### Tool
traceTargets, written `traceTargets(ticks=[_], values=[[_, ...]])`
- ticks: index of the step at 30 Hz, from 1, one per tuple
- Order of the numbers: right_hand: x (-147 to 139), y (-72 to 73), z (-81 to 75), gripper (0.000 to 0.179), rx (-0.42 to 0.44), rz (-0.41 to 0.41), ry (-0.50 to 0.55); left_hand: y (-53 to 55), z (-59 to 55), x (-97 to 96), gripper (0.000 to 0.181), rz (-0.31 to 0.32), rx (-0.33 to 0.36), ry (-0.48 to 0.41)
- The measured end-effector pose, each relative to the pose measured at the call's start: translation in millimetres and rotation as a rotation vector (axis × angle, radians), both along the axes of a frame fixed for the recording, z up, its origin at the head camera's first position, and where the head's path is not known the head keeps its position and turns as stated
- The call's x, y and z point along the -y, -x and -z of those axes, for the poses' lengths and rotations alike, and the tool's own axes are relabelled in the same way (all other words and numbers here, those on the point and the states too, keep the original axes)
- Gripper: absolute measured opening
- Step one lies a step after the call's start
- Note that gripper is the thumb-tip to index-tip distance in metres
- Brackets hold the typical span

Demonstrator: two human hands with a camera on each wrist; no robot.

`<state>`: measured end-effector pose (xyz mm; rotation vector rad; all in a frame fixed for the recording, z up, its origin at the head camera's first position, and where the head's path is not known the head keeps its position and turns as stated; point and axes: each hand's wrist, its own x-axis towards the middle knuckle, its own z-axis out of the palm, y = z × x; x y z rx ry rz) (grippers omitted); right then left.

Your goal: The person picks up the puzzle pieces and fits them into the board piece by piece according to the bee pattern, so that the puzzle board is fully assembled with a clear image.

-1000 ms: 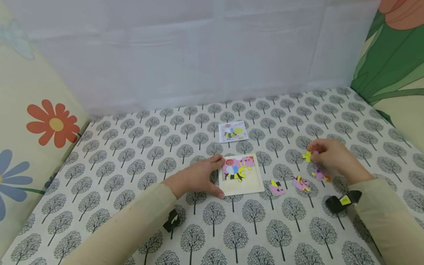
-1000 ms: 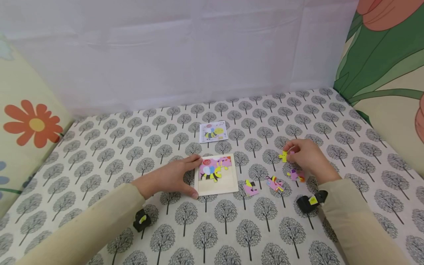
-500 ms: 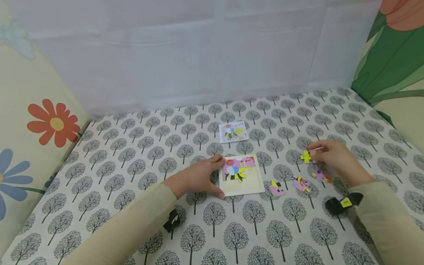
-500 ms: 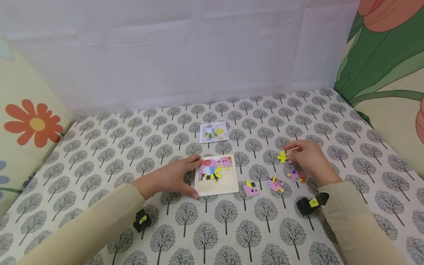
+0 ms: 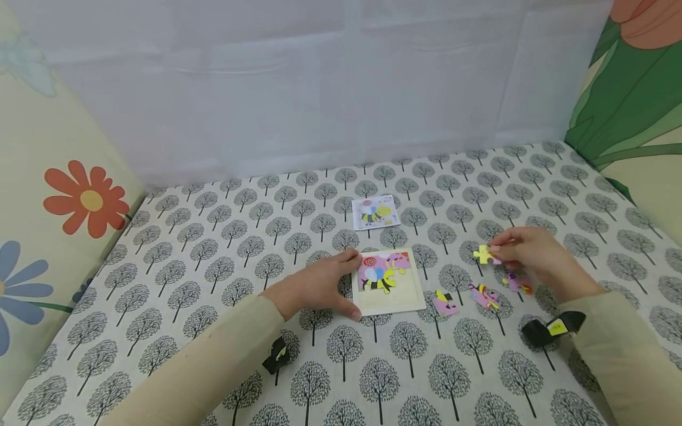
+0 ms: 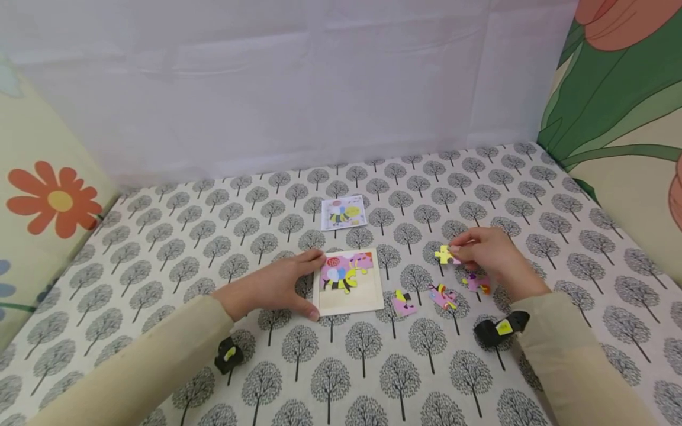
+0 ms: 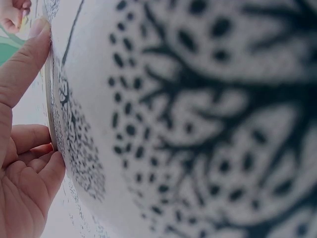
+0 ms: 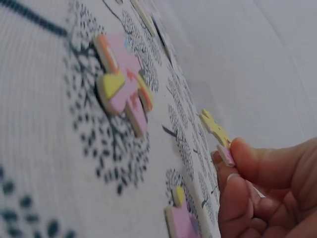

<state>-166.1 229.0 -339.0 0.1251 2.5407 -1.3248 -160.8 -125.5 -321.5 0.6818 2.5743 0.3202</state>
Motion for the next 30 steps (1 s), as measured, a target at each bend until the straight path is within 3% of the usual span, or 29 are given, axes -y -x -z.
traceTargets(ticks=[10, 25, 30], values=[[10, -4.3, -7.9, 0.035, 0.093, -0.005, 0.109, 0.0, -0.4, -0.3, 0.108, -0.004, 0.008, 0.003], [30, -10.4, -13.0, 0.037, 0.084, -0.078, 0.145, 0.1, 0.0, 0.0, 0.109, -0.002, 0.002, -0.003], [38, -11.4, -12.0, 0.035, 0.040, -0.112, 0.161, -0.1, 0.0, -0.1, 0.109, -0.007, 0.003, 0.000]])
